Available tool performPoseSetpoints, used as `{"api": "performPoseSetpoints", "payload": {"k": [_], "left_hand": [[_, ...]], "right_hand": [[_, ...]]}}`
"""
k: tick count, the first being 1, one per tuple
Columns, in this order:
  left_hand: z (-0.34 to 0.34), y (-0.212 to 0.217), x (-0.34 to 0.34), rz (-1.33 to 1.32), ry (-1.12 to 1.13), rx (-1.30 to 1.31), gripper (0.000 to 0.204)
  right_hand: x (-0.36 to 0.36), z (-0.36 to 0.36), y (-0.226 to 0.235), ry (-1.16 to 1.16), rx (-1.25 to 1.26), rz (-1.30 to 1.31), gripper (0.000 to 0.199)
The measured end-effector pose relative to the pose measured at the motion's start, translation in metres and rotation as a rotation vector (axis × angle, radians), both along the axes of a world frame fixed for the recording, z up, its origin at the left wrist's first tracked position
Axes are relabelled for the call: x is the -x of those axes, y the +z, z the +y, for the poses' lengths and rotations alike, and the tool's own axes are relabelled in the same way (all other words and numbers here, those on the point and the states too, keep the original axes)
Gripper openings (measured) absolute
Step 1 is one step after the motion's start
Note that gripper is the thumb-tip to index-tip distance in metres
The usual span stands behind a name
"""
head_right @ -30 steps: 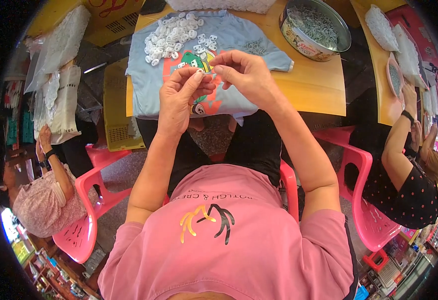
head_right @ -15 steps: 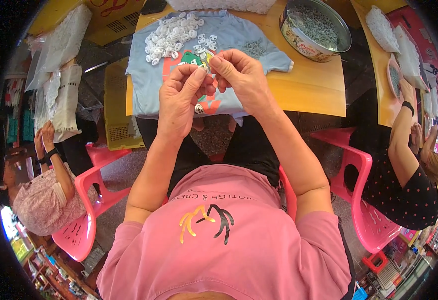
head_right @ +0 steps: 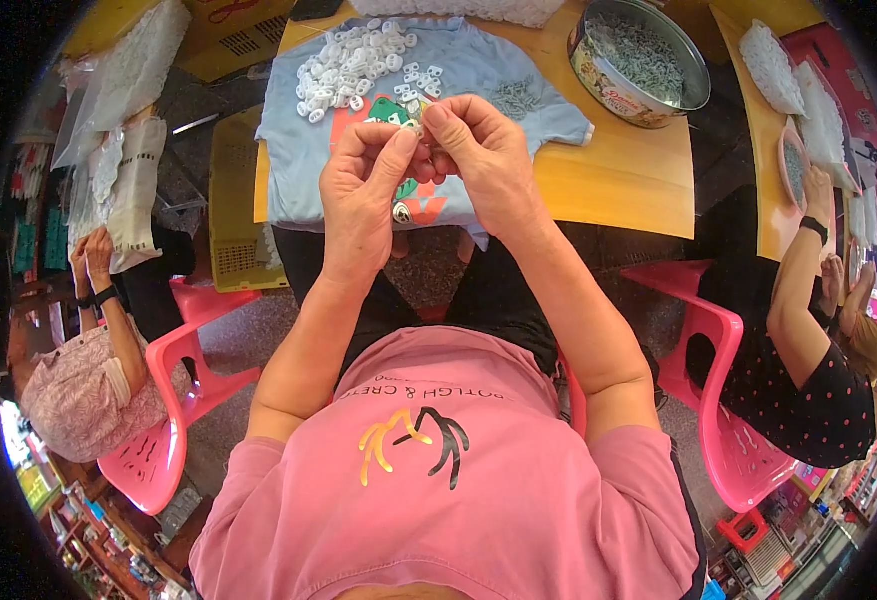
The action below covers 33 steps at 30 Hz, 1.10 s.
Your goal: Manually assembling or sorting small white plastic fasteners on a t-shirt at a production workstation.
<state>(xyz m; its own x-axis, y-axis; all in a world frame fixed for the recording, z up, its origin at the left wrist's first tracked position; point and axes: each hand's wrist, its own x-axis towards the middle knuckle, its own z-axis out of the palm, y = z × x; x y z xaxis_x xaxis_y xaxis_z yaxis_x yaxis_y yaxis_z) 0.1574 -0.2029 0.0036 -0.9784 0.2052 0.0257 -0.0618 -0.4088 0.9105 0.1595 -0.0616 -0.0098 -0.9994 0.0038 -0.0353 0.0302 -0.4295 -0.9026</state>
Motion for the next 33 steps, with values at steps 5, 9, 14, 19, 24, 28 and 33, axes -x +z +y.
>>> {"api": "performPoseSetpoints", "payload": {"k": [5,9,14,19,24,28,33], "left_hand": [[-0.001,-0.002,0.0,0.016,0.0,0.0,0.013],[0.001,-0.001,0.0,0.018,0.017,0.011,0.013],[0.001,-0.002,-0.001,0.031,0.034,0.051,0.012],[0.005,-0.007,-0.001,0.053,0.062,0.047,0.012],[0.006,-0.009,0.0,0.053,0.079,0.014,0.011],[0.005,-0.011,0.001,0.072,0.068,0.041,0.011],[0.001,-0.012,0.009,0.032,0.029,0.118,0.012]], "right_hand": [[0.0,-0.002,0.0,-0.026,-0.075,0.029,0.023],[0.0,-0.004,0.001,-0.045,-0.111,0.057,0.023],[-0.001,-0.006,0.005,-0.094,-0.278,0.095,0.021],[-0.001,-0.01,0.005,-0.126,-0.288,0.085,0.02],[-0.002,-0.015,0.006,-0.146,-0.225,0.071,0.019],[-0.003,-0.017,-0.002,-0.191,-0.246,0.147,0.018],[-0.001,-0.018,-0.009,-0.225,-0.301,0.148,0.017]]}}
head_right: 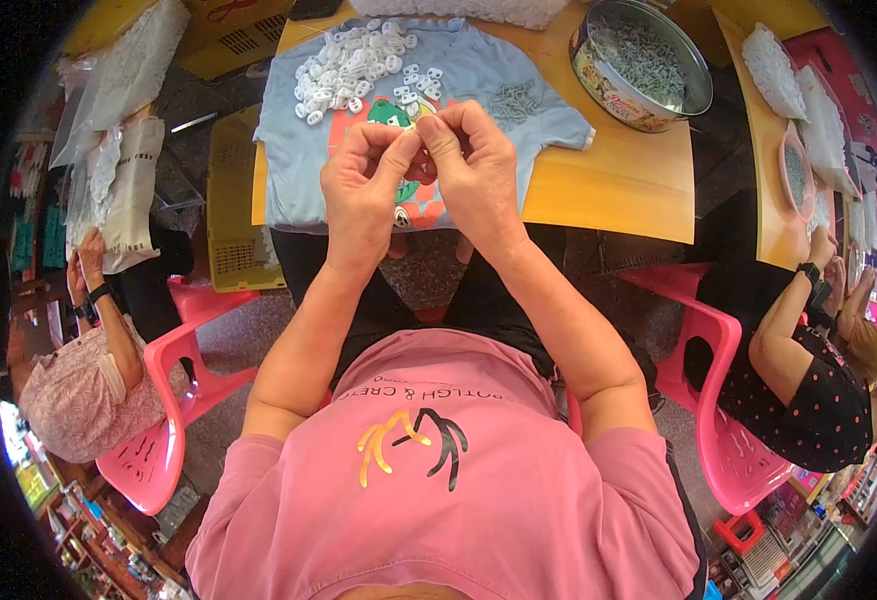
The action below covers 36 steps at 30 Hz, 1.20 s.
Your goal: Manually assembling or sorting small white plastic fasteners on a t-shirt at a production workstation.
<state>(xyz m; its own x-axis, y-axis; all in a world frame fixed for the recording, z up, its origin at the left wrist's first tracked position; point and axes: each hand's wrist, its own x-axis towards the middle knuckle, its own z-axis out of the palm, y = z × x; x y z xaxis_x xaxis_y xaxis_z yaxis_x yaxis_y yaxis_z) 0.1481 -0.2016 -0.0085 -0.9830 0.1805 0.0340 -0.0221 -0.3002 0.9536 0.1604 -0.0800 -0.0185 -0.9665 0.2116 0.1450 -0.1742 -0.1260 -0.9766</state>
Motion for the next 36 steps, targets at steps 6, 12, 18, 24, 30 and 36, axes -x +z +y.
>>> {"api": "performPoseSetpoints", "payload": {"k": [6,12,18,24,30,36], "left_hand": [[-0.002,-0.015,0.011,-0.094,-0.038,-0.097,0.014],[-0.008,-0.009,0.008,-0.137,-0.047,-0.179,0.013],[-0.012,-0.002,0.003,-0.075,-0.068,-0.109,0.013],[-0.013,0.007,-0.001,-0.028,-0.081,-0.003,0.013],[-0.013,0.011,-0.003,-0.029,-0.096,0.01,0.015],[-0.011,0.013,-0.005,-0.051,-0.101,-0.007,0.015]], "right_hand": [[0.007,0.012,0.005,0.052,0.024,-0.195,0.023],[0.007,0.032,0.014,0.176,-0.26,-0.107,0.028],[0.008,0.036,0.026,0.283,-0.642,0.049,0.026],[0.012,0.039,0.024,0.3,-0.729,0.216,0.024],[0.012,0.037,0.023,0.266,-0.747,0.308,0.018],[0.013,0.037,0.024,0.258,-0.76,0.439,0.013]]}}
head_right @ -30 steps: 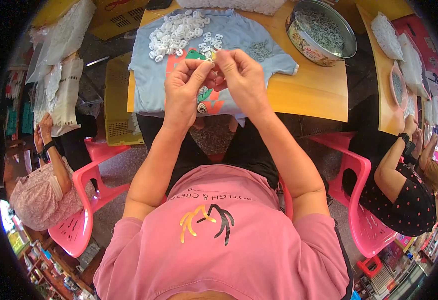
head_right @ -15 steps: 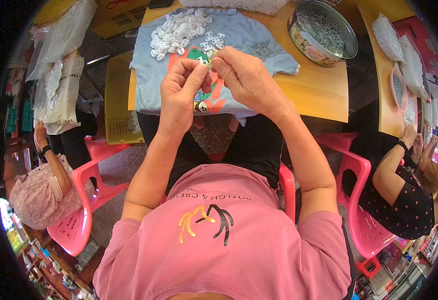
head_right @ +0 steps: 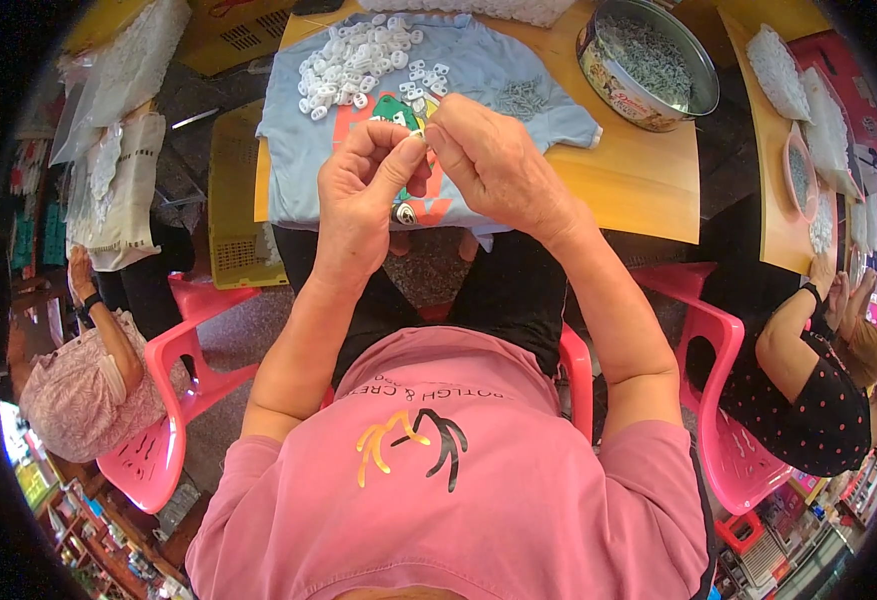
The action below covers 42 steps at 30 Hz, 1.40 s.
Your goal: Manually assembling or sorting small white plastic fasteners on a t-shirt at a production workstation.
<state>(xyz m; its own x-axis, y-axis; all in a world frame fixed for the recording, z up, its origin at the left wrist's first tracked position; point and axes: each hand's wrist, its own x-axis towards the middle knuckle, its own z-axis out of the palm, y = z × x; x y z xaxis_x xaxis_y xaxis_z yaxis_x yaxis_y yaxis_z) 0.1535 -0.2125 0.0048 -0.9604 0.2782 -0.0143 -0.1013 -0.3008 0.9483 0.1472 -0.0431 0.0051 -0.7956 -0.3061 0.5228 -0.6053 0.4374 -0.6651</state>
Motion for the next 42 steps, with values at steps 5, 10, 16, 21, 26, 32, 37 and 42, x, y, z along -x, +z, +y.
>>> {"api": "performPoseSetpoints", "payload": {"k": [5,10,16,21,26,32,37,42], "left_hand": [[0.003,-0.006,-0.001,0.002,-0.001,-0.025,0.014],[0.002,-0.025,-0.004,-0.057,-0.031,-0.076,0.013],[-0.011,-0.033,-0.006,-0.148,-0.08,-0.006,0.013],[-0.018,-0.034,-0.004,-0.133,-0.082,-0.041,0.014],[-0.019,-0.029,-0.007,-0.112,-0.07,-0.03,0.013],[-0.021,-0.017,-0.012,-0.084,-0.068,0.082,0.011],[-0.022,-0.017,-0.018,-0.041,-0.077,0.156,0.01],[-0.016,-0.016,-0.022,-0.002,-0.042,0.097,0.01]], "right_hand": [[-0.001,-0.001,-0.005,-0.02,-0.013,0.058,0.01],[-0.011,-0.006,-0.024,-0.063,-0.015,0.057,0.009],[-0.023,-0.009,-0.033,-0.104,-0.007,-0.062,0.013],[-0.017,0.007,-0.027,-0.013,0.123,-0.496,0.025],[-0.014,0.005,-0.019,0.033,-0.026,-0.309,0.022],[-0.012,0.004,-0.015,0.076,-0.105,-0.163,0.011],[-0.014,0.005,-0.003,0.141,-0.185,-0.148,0.005],[-0.019,0.001,-0.01,0.137,-0.074,-0.136,0.004]]}}
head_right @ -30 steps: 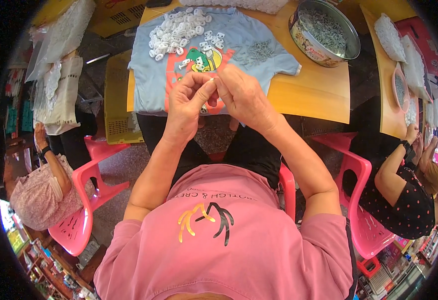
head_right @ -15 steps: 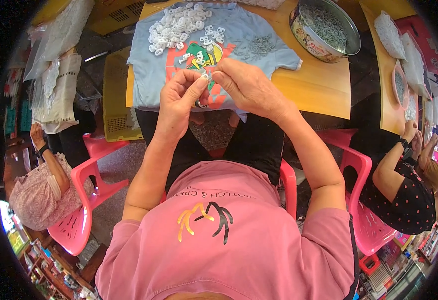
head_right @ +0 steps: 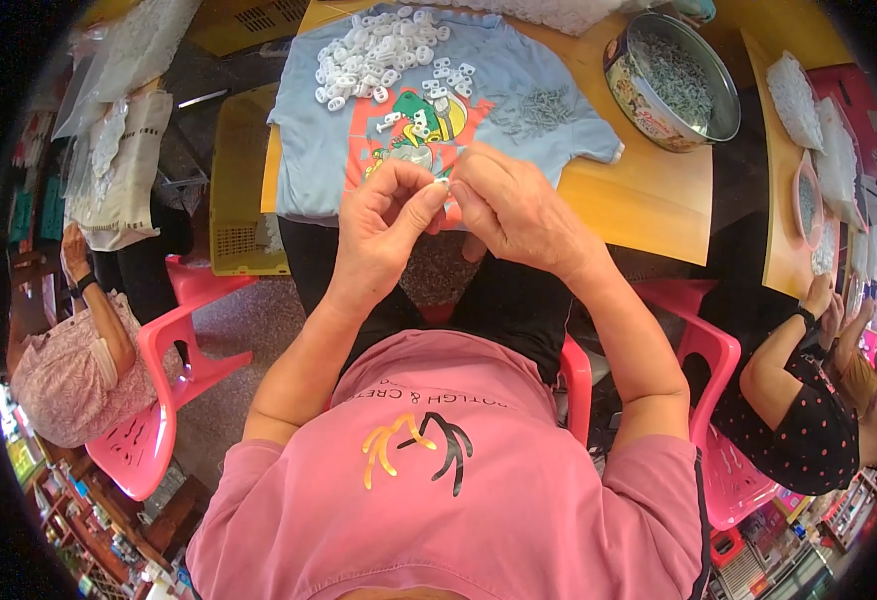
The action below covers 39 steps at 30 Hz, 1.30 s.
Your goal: Manually assembling or sorting small white plastic fasteners on a t-shirt at a production workstation.
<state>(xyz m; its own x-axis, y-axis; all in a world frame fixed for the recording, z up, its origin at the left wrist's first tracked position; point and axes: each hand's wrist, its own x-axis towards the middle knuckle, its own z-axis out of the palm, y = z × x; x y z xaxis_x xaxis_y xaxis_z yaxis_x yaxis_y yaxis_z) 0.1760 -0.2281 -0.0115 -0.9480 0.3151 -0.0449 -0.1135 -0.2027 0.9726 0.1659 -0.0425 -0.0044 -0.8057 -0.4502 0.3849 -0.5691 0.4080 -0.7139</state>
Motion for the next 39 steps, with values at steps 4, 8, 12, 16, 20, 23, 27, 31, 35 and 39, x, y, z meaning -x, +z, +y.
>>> {"api": "performPoseSetpoints", "payload": {"k": [4,8,12,16,20,23,27,31,35,39], "left_hand": [[0.002,-0.001,0.001,0.012,0.007,0.0,0.01],[0.002,-0.005,0.002,0.019,-0.029,0.011,0.011],[0.001,-0.007,0.004,-0.042,-0.06,-0.054,0.01],[-0.004,-0.01,0.009,-0.034,-0.076,-0.045,0.01],[-0.009,-0.025,0.016,-0.076,-0.044,-0.092,0.01],[-0.01,-0.029,0.015,-0.102,0.072,-0.129,0.01],[-0.018,-0.031,0.011,-0.165,0.201,-0.201,0.01],[-0.024,-0.03,0.012,-0.149,0.217,-0.197,0.011],[-0.031,-0.026,0.014,-0.101,0.261,-0.183,0.011],[-0.039,-0.03,0.015,-0.1,0.317,-0.173,0.012]], "right_hand": [[-0.002,-0.001,-0.001,-0.011,0.044,0.004,0.003],[-0.002,0.0,-0.002,0.005,0.034,-0.017,0.003],[-0.003,-0.002,-0.001,0.007,0.06,-0.069,0.003],[-0.001,-0.005,-0.008,-0.002,0.061,-0.103,0.005],[0.012,-0.009,-0.013,-0.015,0.006,-0.163,0.012],[0.034,-0.012,-0.007,0.021,0.0,-0.332,0.019],[0.072,-0.031,-0.006,-0.086,-0.06,-0.273,0.024],[0.102,-0.055,-0.019,-0.332,-0.235,-0.075,0.026],[0.112,-0.068,-0.026,-0.427,-0.484,-0.017,0.028],[0.111,-0.077,-0.034,-0.446,-0.504,0.046,0.027]]}}
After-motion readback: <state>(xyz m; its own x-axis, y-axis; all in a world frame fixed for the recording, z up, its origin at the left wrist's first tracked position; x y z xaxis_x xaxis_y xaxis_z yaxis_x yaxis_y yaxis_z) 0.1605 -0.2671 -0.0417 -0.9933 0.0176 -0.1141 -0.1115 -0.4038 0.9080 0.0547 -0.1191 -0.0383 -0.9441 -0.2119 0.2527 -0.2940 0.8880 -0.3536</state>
